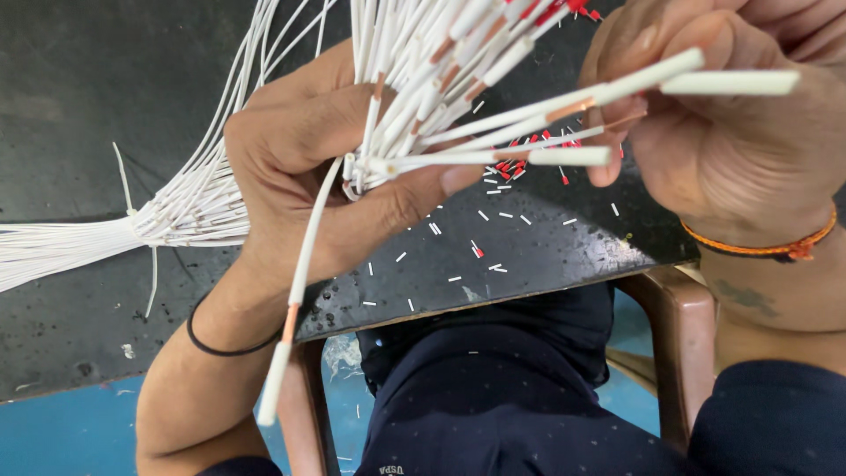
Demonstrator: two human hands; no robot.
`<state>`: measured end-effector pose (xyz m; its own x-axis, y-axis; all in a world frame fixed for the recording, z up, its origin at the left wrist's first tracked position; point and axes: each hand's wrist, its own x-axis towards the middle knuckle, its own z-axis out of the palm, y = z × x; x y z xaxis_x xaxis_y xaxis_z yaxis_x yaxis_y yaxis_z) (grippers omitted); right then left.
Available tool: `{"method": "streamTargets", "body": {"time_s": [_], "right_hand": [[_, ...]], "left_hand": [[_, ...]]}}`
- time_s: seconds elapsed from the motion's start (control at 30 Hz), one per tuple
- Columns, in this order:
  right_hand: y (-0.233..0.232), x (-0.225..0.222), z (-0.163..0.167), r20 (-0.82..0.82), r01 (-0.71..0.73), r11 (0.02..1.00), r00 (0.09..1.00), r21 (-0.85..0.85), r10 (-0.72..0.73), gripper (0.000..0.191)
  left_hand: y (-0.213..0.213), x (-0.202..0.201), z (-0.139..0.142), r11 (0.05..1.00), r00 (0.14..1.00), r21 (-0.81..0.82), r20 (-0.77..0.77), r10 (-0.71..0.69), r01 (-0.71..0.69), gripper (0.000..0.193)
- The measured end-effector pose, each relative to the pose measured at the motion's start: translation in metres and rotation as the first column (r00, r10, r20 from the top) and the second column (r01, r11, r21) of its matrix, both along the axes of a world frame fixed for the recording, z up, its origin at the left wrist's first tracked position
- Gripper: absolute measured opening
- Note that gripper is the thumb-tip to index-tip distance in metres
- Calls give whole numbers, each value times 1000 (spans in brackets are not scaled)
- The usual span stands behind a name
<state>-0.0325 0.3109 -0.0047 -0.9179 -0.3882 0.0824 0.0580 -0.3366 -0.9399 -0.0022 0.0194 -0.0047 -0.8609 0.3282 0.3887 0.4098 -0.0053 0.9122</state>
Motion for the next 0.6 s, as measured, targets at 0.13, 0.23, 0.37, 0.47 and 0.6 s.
{"method": "streamTargets", "body": {"time_s": [0.13,0.23,0.37,0.47,0.6], "right_hand": [[3,1,-3,-64,-56,998,996,-27,55,25],[4,-2,-6,-60,-88,995,994,-40,86,20],[6,-8,-11,-46,-138,989,990,-52,136,16],[7,-10,-11,-98,-173,984,981,-38,168,17],[6,-7,-10,-105,-146,989,984,-37,141,18]], "left_hand": [[-2,-2,-6,997,996,49,-75,-49,53,19],[-4,-2,-9,994,995,82,-68,-69,74,19],[-3,-4,-13,992,993,96,-82,-79,87,16],[-2,-7,-15,986,991,128,-99,-91,103,16],[-2,-7,-16,993,995,97,-69,-66,73,21]]}}
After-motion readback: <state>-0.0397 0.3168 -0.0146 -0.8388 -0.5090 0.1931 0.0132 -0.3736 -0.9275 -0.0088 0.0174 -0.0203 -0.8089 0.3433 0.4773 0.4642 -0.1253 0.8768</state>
